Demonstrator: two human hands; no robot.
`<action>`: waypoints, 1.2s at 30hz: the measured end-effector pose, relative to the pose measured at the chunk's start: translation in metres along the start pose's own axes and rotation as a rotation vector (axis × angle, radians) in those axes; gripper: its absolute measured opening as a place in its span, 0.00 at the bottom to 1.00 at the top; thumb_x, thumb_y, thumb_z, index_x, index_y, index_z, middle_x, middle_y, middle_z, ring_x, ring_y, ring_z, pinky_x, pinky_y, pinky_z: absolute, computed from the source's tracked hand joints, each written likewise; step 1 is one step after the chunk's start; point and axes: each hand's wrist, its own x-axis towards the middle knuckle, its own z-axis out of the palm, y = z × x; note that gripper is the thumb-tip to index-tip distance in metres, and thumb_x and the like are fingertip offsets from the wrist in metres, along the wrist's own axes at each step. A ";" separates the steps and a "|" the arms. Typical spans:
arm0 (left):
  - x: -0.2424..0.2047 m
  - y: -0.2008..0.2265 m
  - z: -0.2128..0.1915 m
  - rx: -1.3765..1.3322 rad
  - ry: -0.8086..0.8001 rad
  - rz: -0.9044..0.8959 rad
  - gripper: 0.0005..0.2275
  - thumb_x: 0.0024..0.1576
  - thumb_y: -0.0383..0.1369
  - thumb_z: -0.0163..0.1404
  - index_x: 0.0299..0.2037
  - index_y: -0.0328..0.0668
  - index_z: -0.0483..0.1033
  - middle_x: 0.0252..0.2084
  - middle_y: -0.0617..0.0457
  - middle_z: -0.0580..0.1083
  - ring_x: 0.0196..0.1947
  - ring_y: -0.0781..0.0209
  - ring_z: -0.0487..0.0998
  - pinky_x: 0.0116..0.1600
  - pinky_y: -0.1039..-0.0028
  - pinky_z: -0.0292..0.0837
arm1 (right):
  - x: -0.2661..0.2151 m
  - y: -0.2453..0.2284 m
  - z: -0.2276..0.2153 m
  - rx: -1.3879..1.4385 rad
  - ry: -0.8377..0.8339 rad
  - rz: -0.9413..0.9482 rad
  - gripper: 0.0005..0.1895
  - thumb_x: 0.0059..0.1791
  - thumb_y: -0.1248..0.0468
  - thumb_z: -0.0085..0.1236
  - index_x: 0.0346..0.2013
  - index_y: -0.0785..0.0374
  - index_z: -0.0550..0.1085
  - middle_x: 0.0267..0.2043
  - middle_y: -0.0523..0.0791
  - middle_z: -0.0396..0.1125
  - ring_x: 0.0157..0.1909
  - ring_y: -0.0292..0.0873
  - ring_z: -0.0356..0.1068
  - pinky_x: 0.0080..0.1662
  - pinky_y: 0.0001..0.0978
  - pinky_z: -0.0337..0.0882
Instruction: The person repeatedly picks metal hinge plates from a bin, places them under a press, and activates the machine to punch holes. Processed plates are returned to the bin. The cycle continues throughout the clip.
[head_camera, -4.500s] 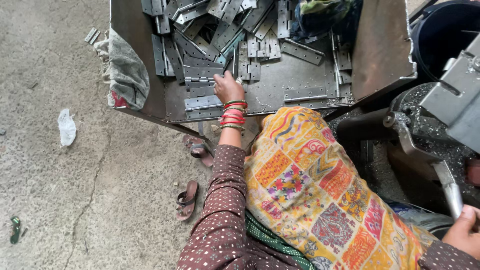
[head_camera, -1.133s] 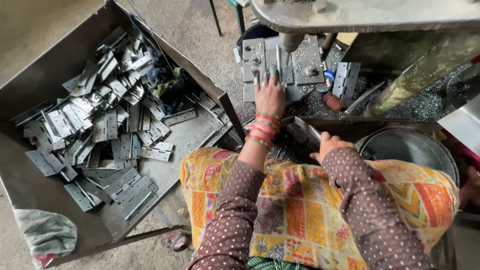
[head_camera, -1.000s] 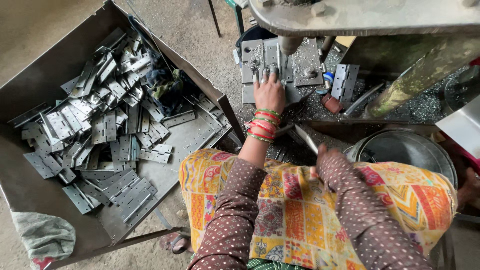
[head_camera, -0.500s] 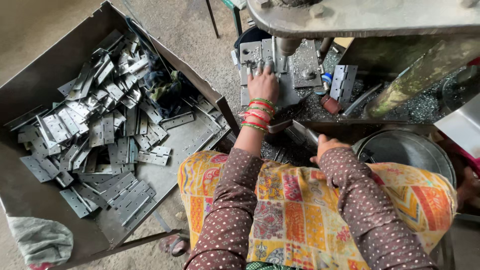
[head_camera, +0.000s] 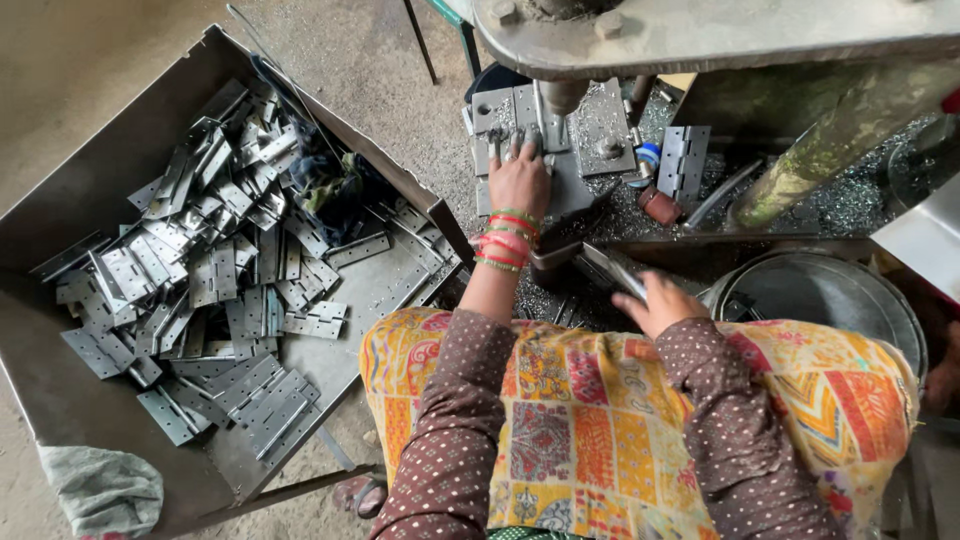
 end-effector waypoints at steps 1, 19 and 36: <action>-0.011 0.004 -0.005 -0.057 -0.033 -0.003 0.10 0.61 0.33 0.45 0.39 0.47 0.82 0.64 0.53 0.71 0.59 0.51 0.72 0.71 0.50 0.55 | -0.003 -0.005 -0.007 0.113 0.193 -0.058 0.31 0.50 0.43 0.58 0.59 0.59 0.67 0.48 0.50 0.75 0.45 0.55 0.75 0.46 0.49 0.75; -0.087 0.026 -0.073 -0.166 0.533 0.237 0.05 0.65 0.30 0.51 0.48 0.41 0.72 0.50 0.49 0.73 0.42 0.51 0.78 0.62 0.54 0.69 | -0.006 -0.015 -0.014 0.389 0.709 -0.263 0.17 0.55 0.51 0.59 0.49 0.62 0.74 0.48 0.48 0.70 0.39 0.45 0.75 0.41 0.40 0.74; -0.091 0.035 -0.056 -0.022 0.054 0.004 0.23 0.58 0.51 0.47 0.50 0.39 0.79 0.68 0.45 0.66 0.68 0.46 0.66 0.72 0.47 0.52 | -0.006 -0.017 -0.022 0.355 0.603 -0.257 0.19 0.53 0.48 0.58 0.47 0.60 0.75 0.46 0.47 0.72 0.37 0.46 0.75 0.38 0.40 0.73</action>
